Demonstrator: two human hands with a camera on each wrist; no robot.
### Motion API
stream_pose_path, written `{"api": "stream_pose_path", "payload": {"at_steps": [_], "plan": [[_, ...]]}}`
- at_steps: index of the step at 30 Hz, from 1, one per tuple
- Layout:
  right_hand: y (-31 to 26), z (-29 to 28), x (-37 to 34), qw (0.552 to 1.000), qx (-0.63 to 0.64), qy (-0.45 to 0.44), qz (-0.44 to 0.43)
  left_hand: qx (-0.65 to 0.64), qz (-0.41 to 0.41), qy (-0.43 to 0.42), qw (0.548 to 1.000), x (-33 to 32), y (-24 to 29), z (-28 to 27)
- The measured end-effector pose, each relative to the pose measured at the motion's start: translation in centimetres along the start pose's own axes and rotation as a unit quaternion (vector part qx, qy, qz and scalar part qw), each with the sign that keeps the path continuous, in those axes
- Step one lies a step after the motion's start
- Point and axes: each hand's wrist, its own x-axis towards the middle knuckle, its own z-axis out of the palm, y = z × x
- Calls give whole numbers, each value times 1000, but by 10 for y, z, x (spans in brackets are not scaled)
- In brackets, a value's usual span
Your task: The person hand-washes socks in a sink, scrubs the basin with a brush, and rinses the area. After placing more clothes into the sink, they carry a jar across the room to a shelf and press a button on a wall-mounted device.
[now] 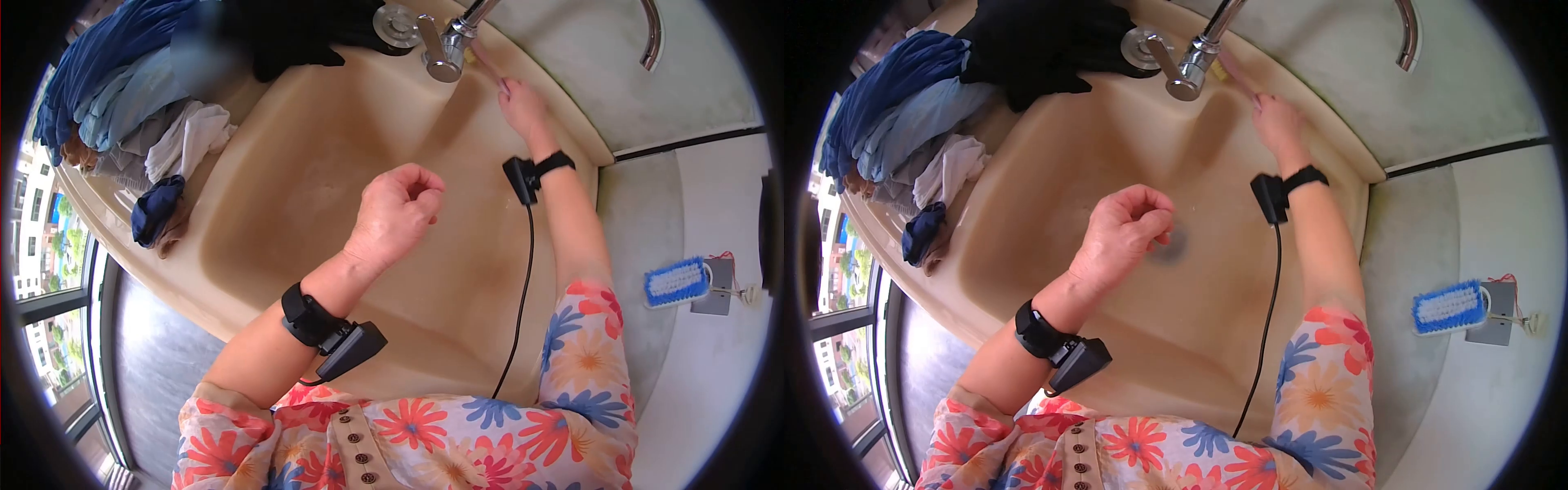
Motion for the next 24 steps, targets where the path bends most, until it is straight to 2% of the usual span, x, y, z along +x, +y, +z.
{"api": "stream_pose_path", "payload": {"at_steps": [2,4,6,8,10,11,13,14,16,17,19,20,22,24], "plan": [[3,-1,-35,990,139,-4,-1,3,1,9,1000,1,1,-1],[8,15,-80,970,238,38,3,14,2,10,1000,1,0,-1],[10,33,-135,958,283,15,53,11,5,8,1000,1,-2,0],[31,68,-184,959,274,-78,7,10,9,8,1000,0,-2,1],[30,74,-221,954,263,-140,33,24,10,9,1000,-1,-1,2],[30,84,-228,954,264,-139,36,26,10,6,1000,-1,-2,2],[31,105,-244,966,182,-174,63,23,11,-4,1000,-1,-3,3],[20,102,-249,966,182,-173,67,25,11,-8,1000,0,-3,3],[-12,79,-250,934,283,-212,50,16,15,8,1000,0,-4,3],[-9,72,-250,934,281,-213,51,14,15,7,1000,1,-6,3],[2,64,-244,934,219,-281,-22,30,22,3,999,2,-8,2],[16,65,-236,934,219,-282,-21,30,21,2,999,2,-7,1],[59,70,-213,959,59,-273,51,40,24,10,999,1,-5,2],[76,29,-191,968,-44,-248,19,38,22,2,999,0,-2,2]]}}
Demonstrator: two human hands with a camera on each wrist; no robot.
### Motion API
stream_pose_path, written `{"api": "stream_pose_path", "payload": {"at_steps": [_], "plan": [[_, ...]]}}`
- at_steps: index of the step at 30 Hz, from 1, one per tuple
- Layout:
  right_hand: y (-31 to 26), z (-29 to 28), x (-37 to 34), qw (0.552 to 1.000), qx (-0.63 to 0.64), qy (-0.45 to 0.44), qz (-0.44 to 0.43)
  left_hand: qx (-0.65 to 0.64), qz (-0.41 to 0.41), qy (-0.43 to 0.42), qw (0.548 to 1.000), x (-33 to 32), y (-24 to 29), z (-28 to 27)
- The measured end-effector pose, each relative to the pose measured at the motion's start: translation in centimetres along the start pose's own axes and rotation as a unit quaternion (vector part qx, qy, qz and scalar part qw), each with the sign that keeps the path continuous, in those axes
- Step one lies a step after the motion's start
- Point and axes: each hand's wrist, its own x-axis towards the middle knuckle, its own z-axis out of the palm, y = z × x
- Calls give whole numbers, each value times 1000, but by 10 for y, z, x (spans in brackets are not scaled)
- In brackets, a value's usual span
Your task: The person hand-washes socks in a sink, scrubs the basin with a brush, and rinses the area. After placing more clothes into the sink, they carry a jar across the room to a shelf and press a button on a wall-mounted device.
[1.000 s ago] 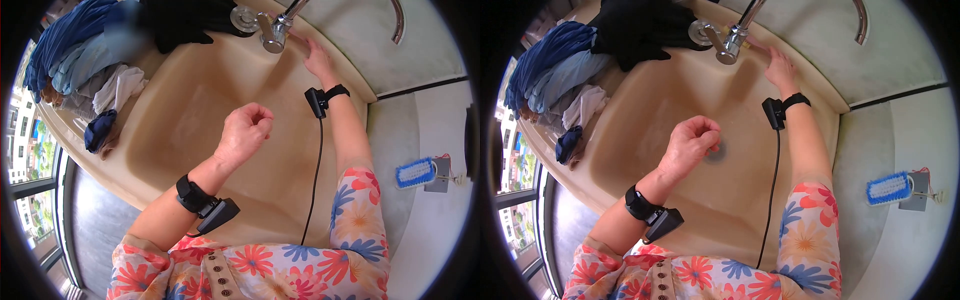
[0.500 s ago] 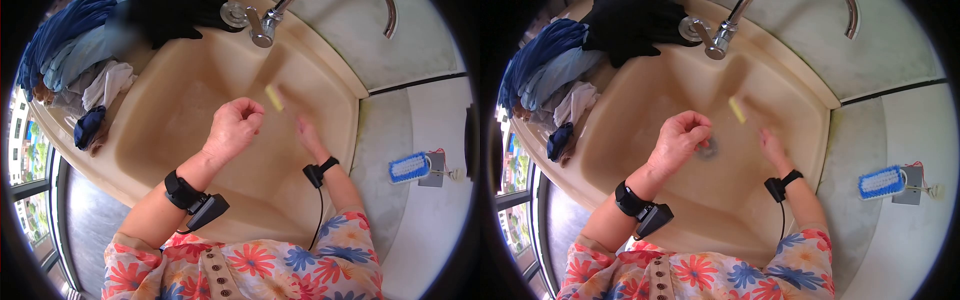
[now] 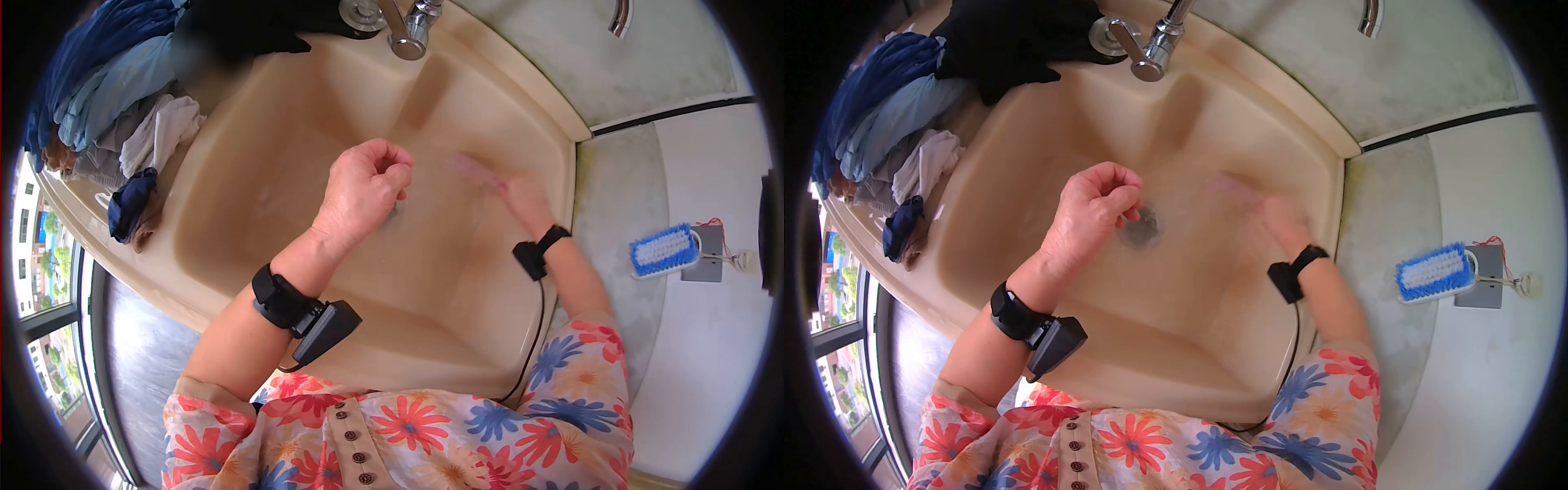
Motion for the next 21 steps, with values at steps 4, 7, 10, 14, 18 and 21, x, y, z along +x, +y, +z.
{"api": "stream_pose_path", "payload": {"at_steps": [4,7,10,14,18,21], "plan": [[30,-32,5,993,-112,18,11,3,9,-18,1000,-2,-1,1],[19,-17,-2,987,-155,-3,48,-19,11,-24,999,-2,-3,4],[-12,12,-10,990,-117,-40,68,-22,2,-22,1000,-3,0,2],[-19,14,-41,990,-17,-131,41,-19,4,-22,1000,-5,1,2],[-29,-17,-67,977,15,-208,-40,-4,30,-31,999,-6,-1,5],[-34,-21,-70,974,-12,-225,-25,5,40,-34,999,-7,-1,4]]}}
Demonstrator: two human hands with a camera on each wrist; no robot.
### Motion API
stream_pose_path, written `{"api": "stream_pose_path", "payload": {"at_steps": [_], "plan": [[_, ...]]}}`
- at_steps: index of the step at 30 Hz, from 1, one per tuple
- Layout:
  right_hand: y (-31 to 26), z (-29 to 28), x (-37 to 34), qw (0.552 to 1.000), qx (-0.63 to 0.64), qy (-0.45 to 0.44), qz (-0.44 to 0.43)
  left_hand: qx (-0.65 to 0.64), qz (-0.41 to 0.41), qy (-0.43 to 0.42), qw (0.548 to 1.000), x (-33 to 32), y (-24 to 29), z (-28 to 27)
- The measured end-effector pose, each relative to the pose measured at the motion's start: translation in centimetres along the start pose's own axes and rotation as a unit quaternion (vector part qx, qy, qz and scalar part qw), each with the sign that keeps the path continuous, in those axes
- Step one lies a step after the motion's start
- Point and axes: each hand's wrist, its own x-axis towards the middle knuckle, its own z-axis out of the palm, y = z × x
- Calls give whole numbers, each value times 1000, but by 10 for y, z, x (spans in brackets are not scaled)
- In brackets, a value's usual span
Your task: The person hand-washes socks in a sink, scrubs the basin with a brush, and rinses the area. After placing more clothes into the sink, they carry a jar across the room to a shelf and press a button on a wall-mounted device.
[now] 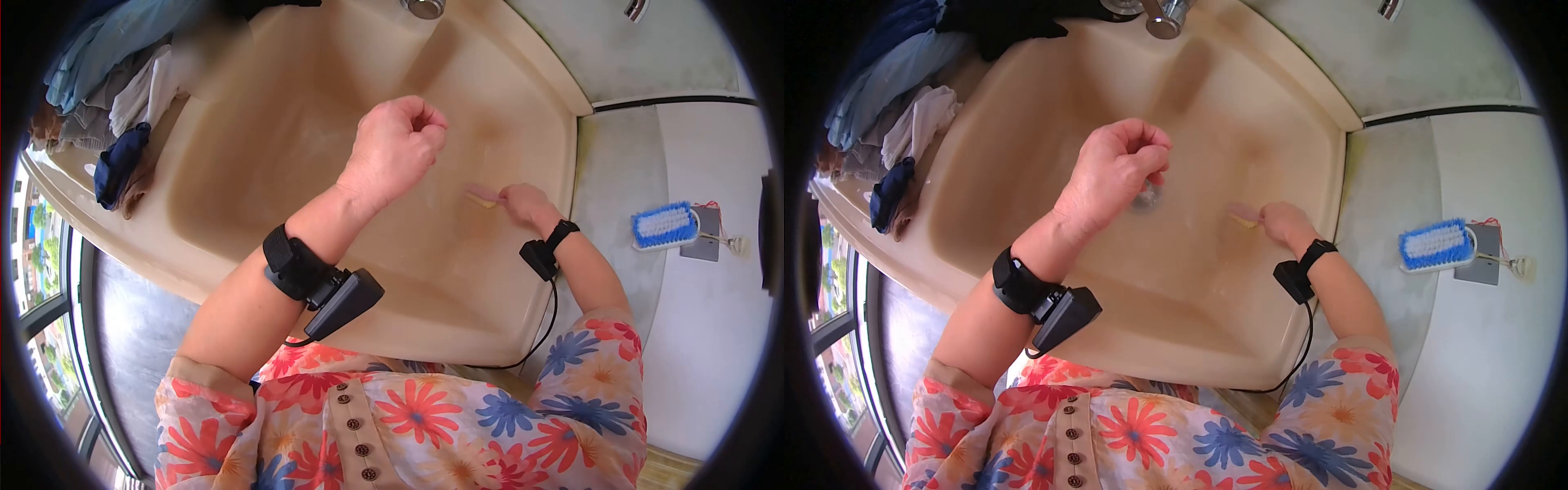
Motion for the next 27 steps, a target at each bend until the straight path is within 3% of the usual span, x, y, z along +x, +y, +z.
{"api": "stream_pose_path", "payload": {"at_steps": [3,5,9,11,12,14,18,20,21,23,27], "plan": [[-2,20,1,999,-36,-31,8,-2,-4,1,1000,1,-1,1],[-11,39,-10,992,-74,-71,-75,-5,-7,0,1000,1,-3,1],[-50,39,-35,966,-121,-179,-145,-4,-7,-6,1000,2,-5,0],[-74,23,-54,924,58,-372,-68,-6,-4,-6,1000,2,-5,1],[-75,29,-55,925,56,-371,-66,-4,-3,-5,1000,2,-4,2],[-82,42,-55,871,240,-428,-19,-2,-4,-1,1000,1,-3,1],[-110,25,-56,844,333,-419,-8,9,7,-7,1000,1,-5,2],[-128,1,-61,777,471,-412,-65,5,4,-9,1000,2,-6,3],[-133,-10,-62,775,474,-413,-66,2,-2,-5,1000,2,-5,3],[-139,-26,-66,814,439,-366,-100,0,-11,-5,1000,2,-5,2],[-134,-31,-78,824,438,-352,-79,4,-12,-10,1000,1,-2,1]]}}
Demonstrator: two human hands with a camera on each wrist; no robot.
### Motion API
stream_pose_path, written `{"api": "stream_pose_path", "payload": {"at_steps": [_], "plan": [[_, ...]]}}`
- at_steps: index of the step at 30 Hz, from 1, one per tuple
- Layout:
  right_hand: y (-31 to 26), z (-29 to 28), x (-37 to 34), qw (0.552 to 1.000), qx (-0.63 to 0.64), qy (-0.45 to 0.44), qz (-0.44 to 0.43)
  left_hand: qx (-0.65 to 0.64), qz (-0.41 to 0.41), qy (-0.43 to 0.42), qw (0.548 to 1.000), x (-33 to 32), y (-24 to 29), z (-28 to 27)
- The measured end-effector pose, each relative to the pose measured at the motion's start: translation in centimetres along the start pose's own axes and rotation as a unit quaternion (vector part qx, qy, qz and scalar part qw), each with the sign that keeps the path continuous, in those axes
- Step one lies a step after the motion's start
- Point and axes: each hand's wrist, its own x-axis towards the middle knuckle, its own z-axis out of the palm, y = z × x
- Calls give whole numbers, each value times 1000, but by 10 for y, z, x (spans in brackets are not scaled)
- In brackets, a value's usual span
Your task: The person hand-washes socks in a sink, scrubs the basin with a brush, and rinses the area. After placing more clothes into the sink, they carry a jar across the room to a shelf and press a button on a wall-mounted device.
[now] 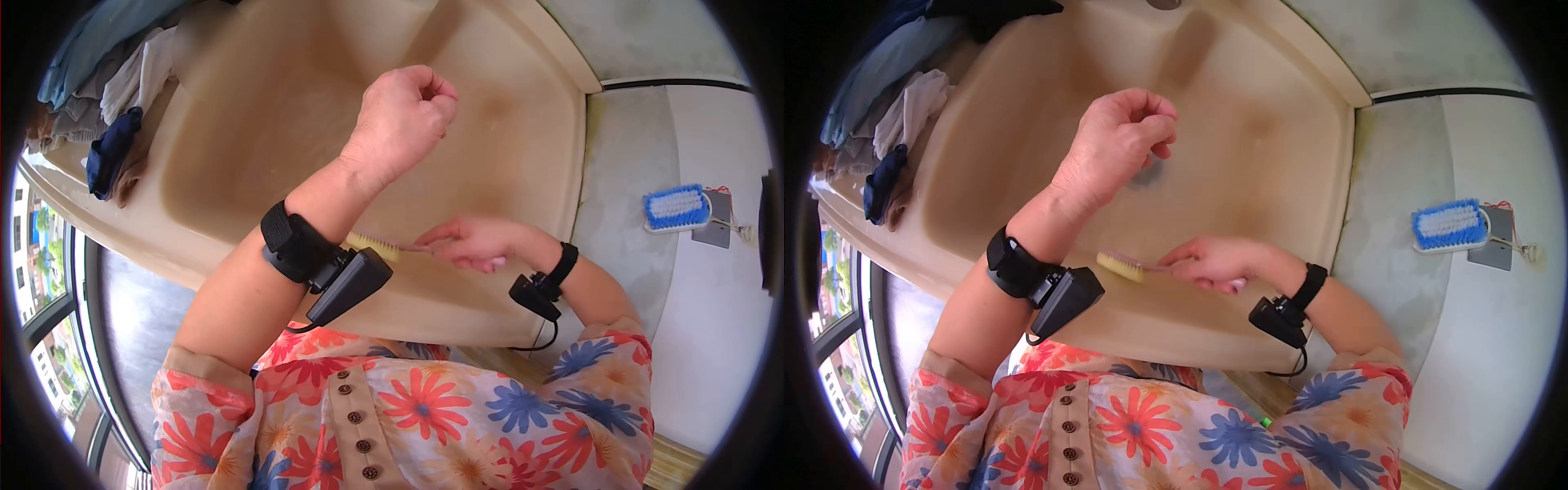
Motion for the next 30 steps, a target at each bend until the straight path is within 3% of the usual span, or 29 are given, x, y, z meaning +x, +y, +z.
{"api": "stream_pose_path", "payload": {"at_steps": [3,5,8,12,14,15,16,17,19,20,22,23,25,26,28,30], "plan": [[20,4,-1,997,-20,-50,-47,1,2,-2,1000,0,0,-1],[41,-4,16,993,-117,-4,20,-4,7,-4,1000,-1,0,0],[72,-30,23,987,-151,24,44,-11,15,7,1000,-2,6,-4],[105,-51,26,954,-296,45,12,-78,40,38,995,-4,20,-14],[127,-52,46,918,-365,59,-147,-110,64,53,991,-5,29,-24],[130,-45,59,917,-364,60,-151,-136,78,82,984,-6,33,-28],[131,-36,79,894,-346,90,-270,-162,93,111,976,-7,36,-34],[122,-26,95,857,-321,119,-385,-168,101,118,974,-8,40,-40],[57,-10,89,925,-284,93,-235,-150,123,128,973,-11,48,-52],[37,-6,99,923,-282,95,-243,-136,144,137,971,-11,51,-59],[8,-6,116,859,-389,194,-269,-106,157,145,971,-6,52,-80],[5,-16,129,859,-383,198,-277,-80,153,167,971,-3,51,-91],[5,-39,160,837,-371,344,-207,-44,143,204,967,2,48,-110],[9,-46,159,838,-366,347,-210,-39,145,200,968,3,43,-117],[18,-58,154,812,-241,405,-345,-9,155,255,954,8,32,-129],[13,-36,142,803,-270,358,-391,-16,154,266,951,10,27,-130]]}}
